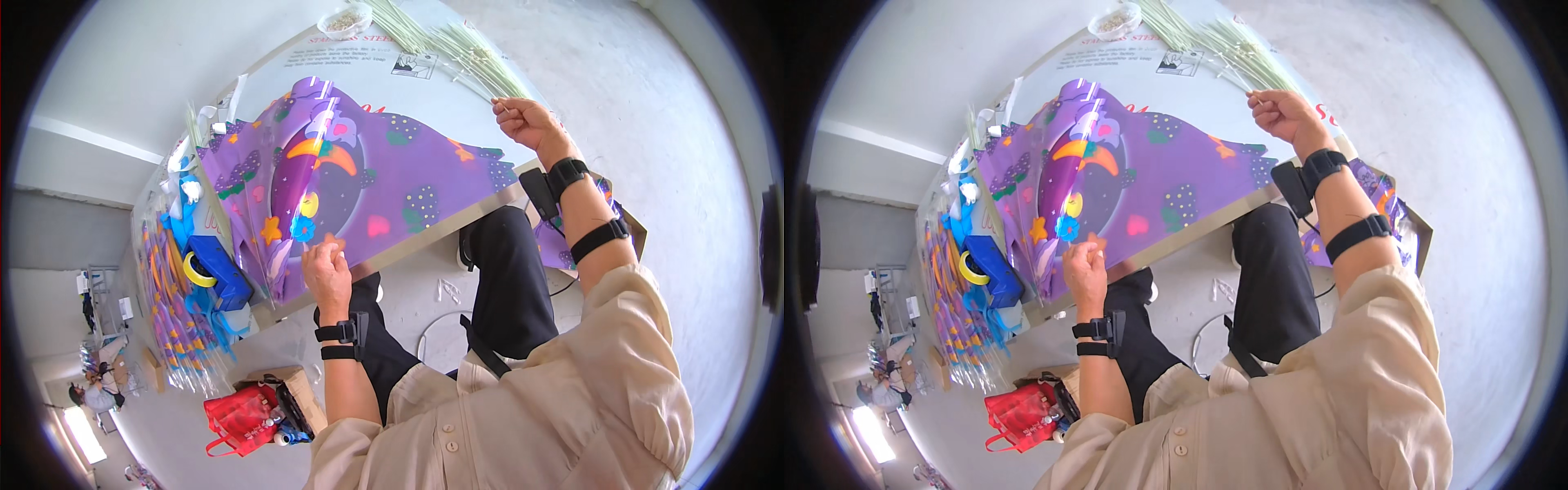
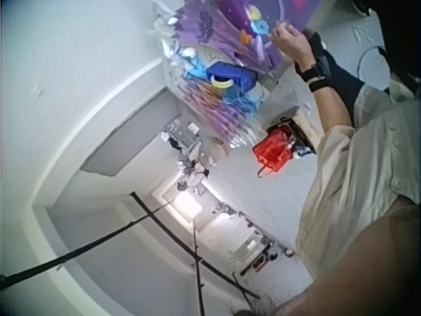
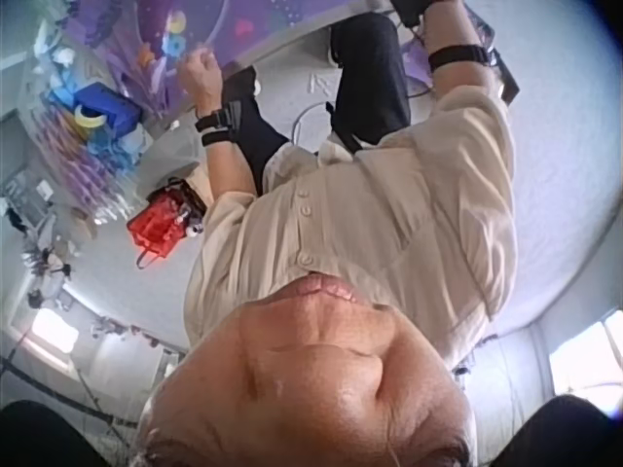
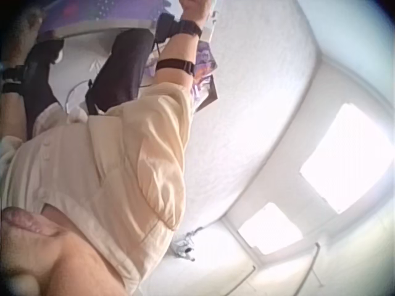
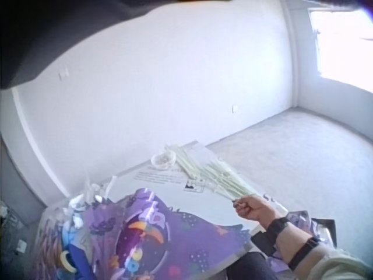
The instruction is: Assembling a kite by attaching structural rods to a plastic sail using adhesive tape.
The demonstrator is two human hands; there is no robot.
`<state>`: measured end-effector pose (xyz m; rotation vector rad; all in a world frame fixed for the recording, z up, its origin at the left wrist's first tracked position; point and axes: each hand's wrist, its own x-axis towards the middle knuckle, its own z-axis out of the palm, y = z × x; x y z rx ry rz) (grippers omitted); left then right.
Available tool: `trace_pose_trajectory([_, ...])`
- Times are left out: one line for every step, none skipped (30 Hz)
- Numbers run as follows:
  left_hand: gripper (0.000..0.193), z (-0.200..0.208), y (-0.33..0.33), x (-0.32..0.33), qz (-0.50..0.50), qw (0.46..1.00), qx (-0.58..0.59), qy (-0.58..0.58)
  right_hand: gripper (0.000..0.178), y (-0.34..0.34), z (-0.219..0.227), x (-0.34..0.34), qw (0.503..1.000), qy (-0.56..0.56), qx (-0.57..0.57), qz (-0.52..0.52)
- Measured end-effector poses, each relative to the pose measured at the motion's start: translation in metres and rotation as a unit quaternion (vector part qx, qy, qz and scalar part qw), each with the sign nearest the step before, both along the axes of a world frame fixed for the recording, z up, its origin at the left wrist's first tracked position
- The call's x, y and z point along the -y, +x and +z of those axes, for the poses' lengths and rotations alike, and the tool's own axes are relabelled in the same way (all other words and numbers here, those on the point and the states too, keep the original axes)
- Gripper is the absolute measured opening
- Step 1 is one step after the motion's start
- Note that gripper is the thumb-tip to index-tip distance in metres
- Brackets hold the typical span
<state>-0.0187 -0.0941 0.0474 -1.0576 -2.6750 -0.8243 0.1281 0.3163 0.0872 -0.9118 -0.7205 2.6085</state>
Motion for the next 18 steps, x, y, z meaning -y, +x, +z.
trace_pose_trajectory([0.020,0.002,0.002,0.001,0.001,1.000,0.007,0.005,0.015,0.002,0.001,0.004,0.998,-0.041,-0.051,0.007])
trace_pose_trajectory([0.020,0.001,0.003,0.003,0.004,1.000,0.005,0.006,0.015,0.004,0.002,0.009,0.998,-0.041,-0.052,0.009])
trace_pose_trajectory([0.019,-0.001,0.003,0.004,0.000,1.000,0.015,0.017,0.015,0.007,0.003,0.014,0.990,-0.111,-0.091,0.001])
trace_pose_trajectory([0.019,-0.002,0.004,0.005,-0.003,0.999,0.026,0.028,0.016,0.009,0.003,0.019,0.975,-0.181,-0.129,-0.007])
trace_pose_trajectory([0.019,-0.001,0.007,0.005,-0.003,0.999,0.026,0.029,0.016,0.011,0.004,0.022,0.975,-0.181,-0.129,-0.007])
trace_pose_trajectory([0.018,0.001,0.009,0.004,-0.005,0.999,0.024,0.026,0.016,0.013,0.004,0.025,0.970,-0.193,-0.150,-0.015])
trace_pose_trajectory([0.017,0.001,0.012,0.004,-0.007,0.999,0.023,0.022,0.016,0.015,0.004,0.028,0.964,-0.206,-0.170,-0.022])
trace_pose_trajectory([0.017,0.001,0.013,0.004,-0.006,0.999,0.023,0.022,0.016,0.017,0.003,0.030,0.963,-0.206,-0.170,-0.020])
trace_pose_trajectory([0.016,0.001,0.015,0.004,-0.009,0.999,0.036,0.028,0.014,0.020,0.003,0.031,0.982,-0.125,-0.138,0.037])
trace_pose_trajectory([0.016,0.001,0.015,0.004,-0.013,0.998,0.050,0.033,0.012,0.022,0.001,0.034,0.989,-0.044,-0.105,0.095])
trace_pose_trajectory([0.016,0.000,0.016,0.005,-0.006,0.998,0.052,0.030,0.012,0.022,0.000,0.042,0.988,-0.048,-0.103,0.101])
trace_pose_trajectory([0.014,0.001,0.016,0.006,-0.004,0.998,0.050,0.033,0.008,0.023,0.004,0.052,0.983,0.107,-0.027,0.149])
trace_pose_trajectory([0.012,0.002,0.014,0.007,-0.003,0.998,0.048,0.036,0.008,0.021,0.006,0.060,0.945,0.259,0.047,0.193])
trace_pose_trajectory([0.012,0.002,0.011,0.005,-0.005,0.997,0.068,0.037,0.009,0.021,0.006,0.066,0.865,0.420,0.144,0.234])
trace_pose_trajectory([0.012,0.002,0.009,0.003,0.002,0.997,0.074,0.030,0.009,0.021,-0.002,0.068,0.866,0.412,0.146,0.244])
trace_pose_trajectory([0.012,0.002,0.007,0.000,-0.002,0.996,0.074,0.043,0.007,0.020,-0.011,0.067,0.739,0.600,0.162,0.260])
trace_pose_trajectory([0.012,0.001,0.007,-0.001,-0.007,0.996,0.075,0.055,0.007,0.020,-0.021,0.069,0.576,0.755,0.167,0.263])
trace_pose_trajectory([0.012,0.001,0.005,-0.001,0.000,0.996,0.081,0.047,0.009,0.016,-0.025,0.073,0.535,0.772,0.191,0.286])
